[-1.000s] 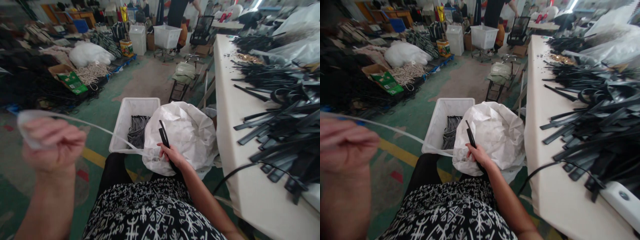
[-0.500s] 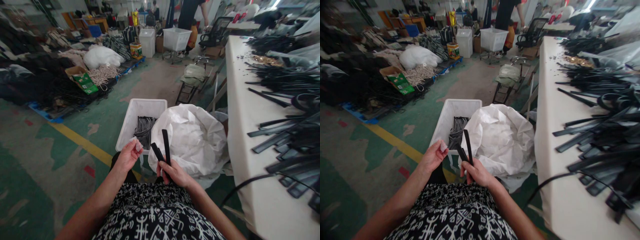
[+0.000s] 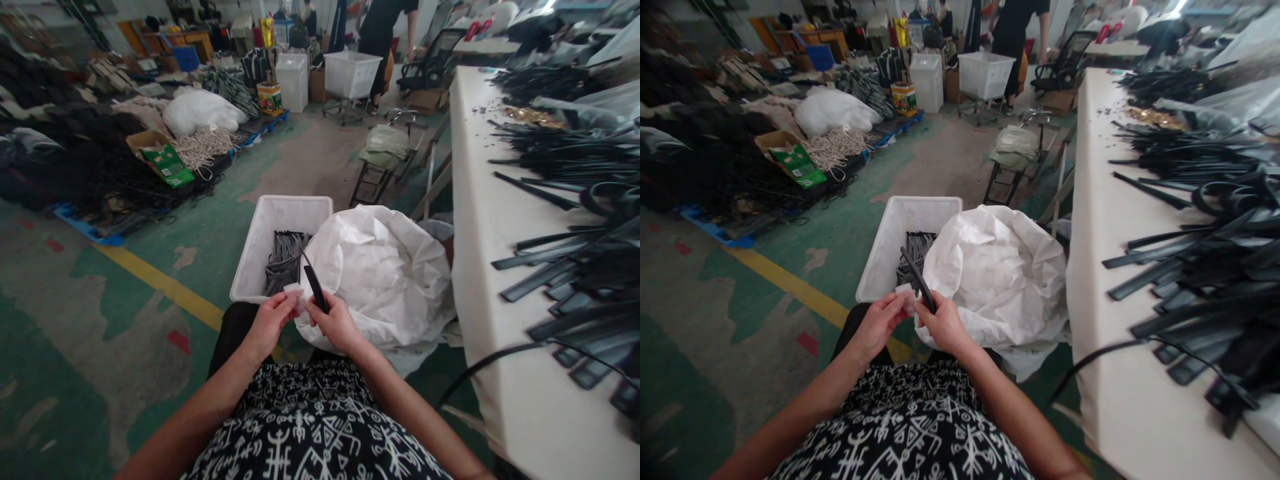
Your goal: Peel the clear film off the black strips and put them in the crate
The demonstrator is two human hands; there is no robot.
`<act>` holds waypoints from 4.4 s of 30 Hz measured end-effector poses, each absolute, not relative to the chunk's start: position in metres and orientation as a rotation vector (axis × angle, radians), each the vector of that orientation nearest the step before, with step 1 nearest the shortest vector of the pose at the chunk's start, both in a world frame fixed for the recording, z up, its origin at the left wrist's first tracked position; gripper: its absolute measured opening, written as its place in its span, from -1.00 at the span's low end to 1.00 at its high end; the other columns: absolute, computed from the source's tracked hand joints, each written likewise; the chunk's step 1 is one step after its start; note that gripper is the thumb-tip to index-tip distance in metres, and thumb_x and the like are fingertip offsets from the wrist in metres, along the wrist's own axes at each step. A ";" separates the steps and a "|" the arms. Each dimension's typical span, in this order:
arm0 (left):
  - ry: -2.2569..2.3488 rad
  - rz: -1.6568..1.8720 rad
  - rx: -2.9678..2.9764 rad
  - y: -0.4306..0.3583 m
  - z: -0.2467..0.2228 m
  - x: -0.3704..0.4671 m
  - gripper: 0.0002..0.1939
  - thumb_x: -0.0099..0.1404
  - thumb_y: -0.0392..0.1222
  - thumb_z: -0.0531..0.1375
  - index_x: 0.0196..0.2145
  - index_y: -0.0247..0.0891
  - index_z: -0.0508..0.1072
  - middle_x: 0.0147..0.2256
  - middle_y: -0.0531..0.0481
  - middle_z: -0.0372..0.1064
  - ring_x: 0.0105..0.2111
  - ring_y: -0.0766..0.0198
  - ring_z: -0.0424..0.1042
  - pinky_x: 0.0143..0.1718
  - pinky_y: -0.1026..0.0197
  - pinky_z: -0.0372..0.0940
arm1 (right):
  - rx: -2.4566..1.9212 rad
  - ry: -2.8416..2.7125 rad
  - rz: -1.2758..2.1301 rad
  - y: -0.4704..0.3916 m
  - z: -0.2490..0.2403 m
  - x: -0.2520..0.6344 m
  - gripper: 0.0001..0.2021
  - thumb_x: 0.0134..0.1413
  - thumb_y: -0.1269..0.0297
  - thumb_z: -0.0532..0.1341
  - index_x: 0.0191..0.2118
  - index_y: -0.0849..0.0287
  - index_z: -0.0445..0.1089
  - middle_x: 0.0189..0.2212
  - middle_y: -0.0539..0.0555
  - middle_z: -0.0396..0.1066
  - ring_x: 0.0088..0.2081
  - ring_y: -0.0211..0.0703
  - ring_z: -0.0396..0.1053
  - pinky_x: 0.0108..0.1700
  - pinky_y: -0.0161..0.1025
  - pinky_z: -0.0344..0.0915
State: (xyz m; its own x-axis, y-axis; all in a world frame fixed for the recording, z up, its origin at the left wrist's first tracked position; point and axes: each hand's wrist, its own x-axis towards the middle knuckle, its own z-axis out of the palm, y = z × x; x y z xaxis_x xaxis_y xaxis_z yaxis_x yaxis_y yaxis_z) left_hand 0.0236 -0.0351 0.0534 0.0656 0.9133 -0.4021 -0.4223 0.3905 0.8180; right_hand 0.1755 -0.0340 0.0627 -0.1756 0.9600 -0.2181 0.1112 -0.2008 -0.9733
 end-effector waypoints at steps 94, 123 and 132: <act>1.010 1.129 0.268 -0.014 0.044 0.025 -0.71 -0.12 -0.22 0.45 -0.40 -0.35 0.52 -0.43 -0.01 0.50 -0.45 0.35 0.45 -0.37 0.33 0.37 | -1.609 -1.794 1.274 -0.032 0.076 0.193 -0.81 0.13 0.20 0.11 -0.45 0.14 0.26 -0.62 -0.01 0.45 -0.62 -0.25 0.39 -0.53 -0.37 0.21; 1.094 1.142 0.193 -0.009 0.035 0.013 -0.87 0.00 -0.31 0.39 -0.47 -0.36 0.51 -0.55 0.06 0.44 -0.59 0.45 0.36 -0.55 0.42 0.30 | -1.713 -1.944 1.158 -0.047 0.081 0.204 -0.85 0.08 0.24 0.13 -0.43 0.16 0.36 -0.60 0.02 0.42 -0.55 -0.21 0.35 -0.51 -0.36 0.08; 1.020 0.953 -0.016 -0.039 -0.002 0.017 -0.88 0.14 -0.36 0.29 -0.52 -0.35 0.43 -0.61 0.06 0.38 -0.65 0.45 0.34 -0.60 0.42 0.31 | -1.755 -2.257 1.016 -0.059 0.077 0.206 -0.88 0.05 0.26 0.17 -0.42 0.16 0.39 -0.51 0.05 0.48 -0.47 -0.19 0.38 -0.47 -0.33 -0.01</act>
